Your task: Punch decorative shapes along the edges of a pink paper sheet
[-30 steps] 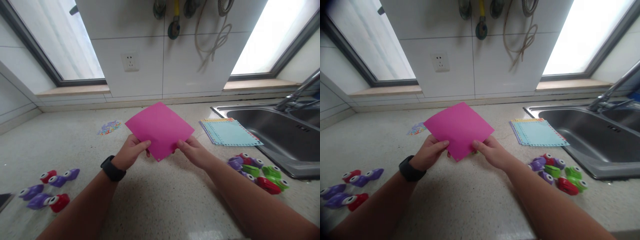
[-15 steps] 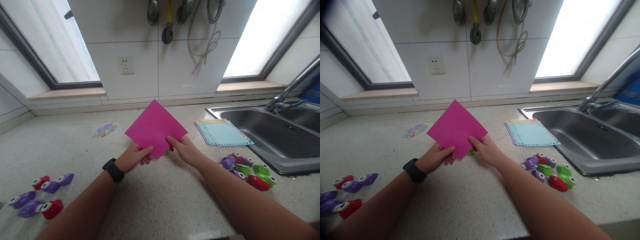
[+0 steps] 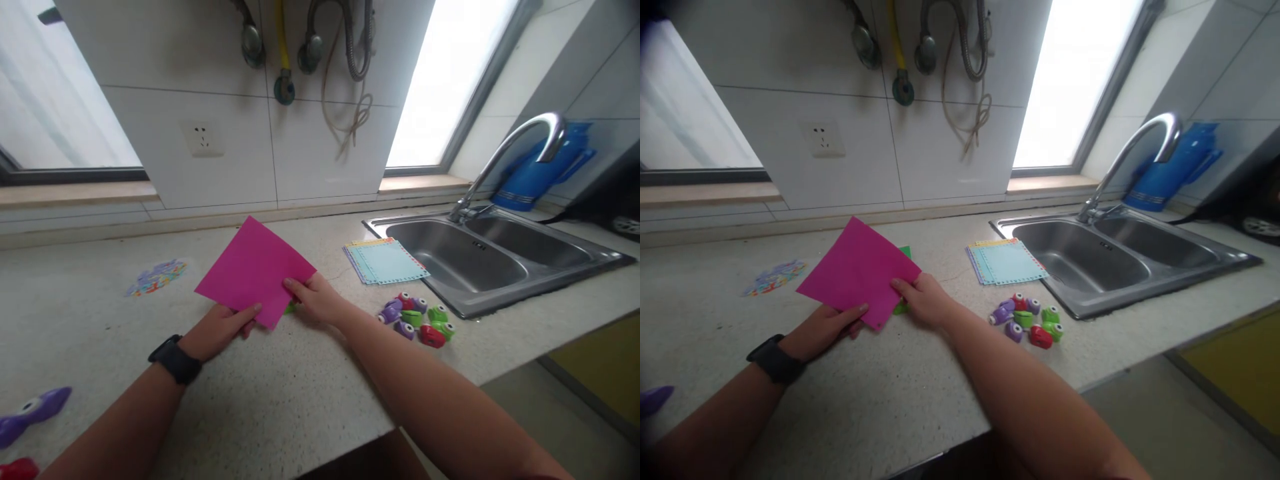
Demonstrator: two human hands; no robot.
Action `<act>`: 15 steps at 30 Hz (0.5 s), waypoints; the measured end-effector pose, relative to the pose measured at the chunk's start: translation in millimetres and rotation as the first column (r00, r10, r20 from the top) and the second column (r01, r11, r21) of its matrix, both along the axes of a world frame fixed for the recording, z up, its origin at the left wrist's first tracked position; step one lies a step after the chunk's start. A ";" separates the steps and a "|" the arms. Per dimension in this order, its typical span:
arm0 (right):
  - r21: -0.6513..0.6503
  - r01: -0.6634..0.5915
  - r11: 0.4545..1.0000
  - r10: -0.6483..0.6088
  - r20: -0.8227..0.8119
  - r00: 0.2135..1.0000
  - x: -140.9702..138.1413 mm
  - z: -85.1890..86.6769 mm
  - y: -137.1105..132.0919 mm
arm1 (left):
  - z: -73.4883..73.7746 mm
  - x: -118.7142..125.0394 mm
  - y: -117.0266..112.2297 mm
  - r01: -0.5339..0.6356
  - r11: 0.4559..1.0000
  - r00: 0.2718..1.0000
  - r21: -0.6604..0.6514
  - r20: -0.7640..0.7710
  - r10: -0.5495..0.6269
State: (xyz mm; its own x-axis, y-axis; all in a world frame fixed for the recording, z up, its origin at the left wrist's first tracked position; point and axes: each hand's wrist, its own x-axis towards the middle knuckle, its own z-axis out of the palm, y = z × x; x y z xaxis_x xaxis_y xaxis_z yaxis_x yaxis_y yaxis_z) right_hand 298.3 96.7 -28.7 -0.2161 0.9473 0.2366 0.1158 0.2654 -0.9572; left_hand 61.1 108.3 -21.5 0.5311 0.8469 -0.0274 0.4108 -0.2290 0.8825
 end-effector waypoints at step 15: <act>0.095 0.412 0.906 -0.368 -0.304 0.879 20.8 31.3 -23.5 | 28.1 -48.8 -43.9 0.030 0.879 0.930 0.476 -0.335 0.150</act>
State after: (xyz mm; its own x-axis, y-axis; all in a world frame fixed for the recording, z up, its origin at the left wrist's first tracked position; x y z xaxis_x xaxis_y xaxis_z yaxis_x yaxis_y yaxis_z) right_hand 319.1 73.2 2.6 0.2573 0.8885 0.3799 -0.0196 0.3979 -0.9172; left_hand 12.3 64.4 6.6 0.5096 0.8361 0.2030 0.6979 -0.5397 0.4708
